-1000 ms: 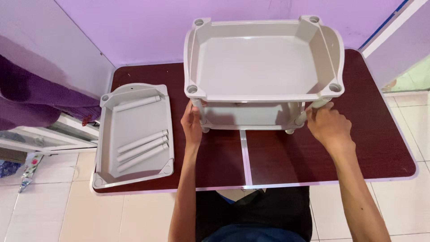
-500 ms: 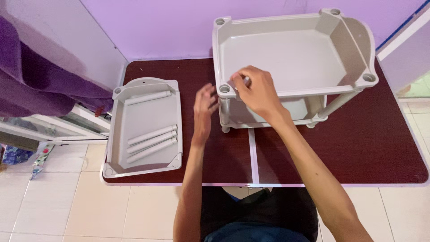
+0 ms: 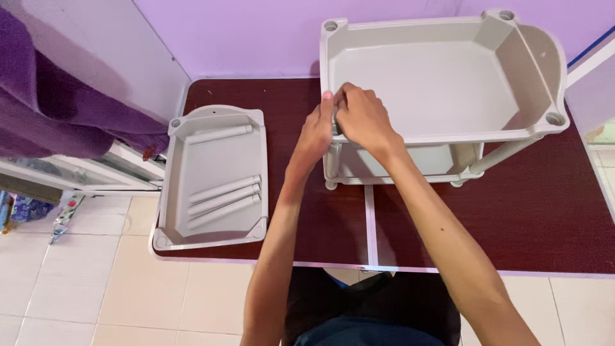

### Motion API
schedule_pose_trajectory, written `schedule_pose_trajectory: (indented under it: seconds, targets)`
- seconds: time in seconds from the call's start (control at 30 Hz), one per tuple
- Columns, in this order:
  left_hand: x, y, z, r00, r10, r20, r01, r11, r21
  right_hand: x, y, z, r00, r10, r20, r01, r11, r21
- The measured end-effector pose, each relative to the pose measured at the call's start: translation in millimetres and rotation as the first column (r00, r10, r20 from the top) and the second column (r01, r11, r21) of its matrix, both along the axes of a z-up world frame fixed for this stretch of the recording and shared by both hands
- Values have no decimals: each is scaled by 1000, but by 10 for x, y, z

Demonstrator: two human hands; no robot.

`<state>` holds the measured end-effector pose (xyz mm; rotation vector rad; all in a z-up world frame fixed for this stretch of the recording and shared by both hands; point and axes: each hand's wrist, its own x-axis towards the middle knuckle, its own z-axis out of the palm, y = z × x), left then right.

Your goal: The person wipes the interior and edges of a white plastic storage unit with a patterned cloth, then cleans a white cylindrical rod. The unit is placed on a maroon table in a room with light purple walls.

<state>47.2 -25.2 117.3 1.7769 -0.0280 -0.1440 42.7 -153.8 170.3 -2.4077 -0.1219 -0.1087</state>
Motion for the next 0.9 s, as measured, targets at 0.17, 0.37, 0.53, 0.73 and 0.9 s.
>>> schedule_pose_trajectory:
  seconds: [0.17, 0.37, 0.53, 0.73, 0.9]
  targets:
    - [-21, 57, 18, 994, -97, -43, 98, 995, 8, -102, 26, 98, 999, 16, -39, -15, 999, 36]
    - [-125, 16, -60, 997, -2, 74, 5, 999, -37, -177, 39, 116, 997, 72, -17, -69, 990, 121]
    - [-172, 21, -61, 999, -25, 35, 28, 997, -78, -138, 46, 138, 997, 76, -32, -70, 987, 147]
    - [-287, 69, -163, 997, -47, 56, 62, 950, -305, -128, 81, 84, 997, 18, -77, -9, 994, 109]
    - [-364, 65, -520, 988, -135, -72, 109, 951, -291, -191, 61, 44, 997, -76, -22, 78, 990, 118]
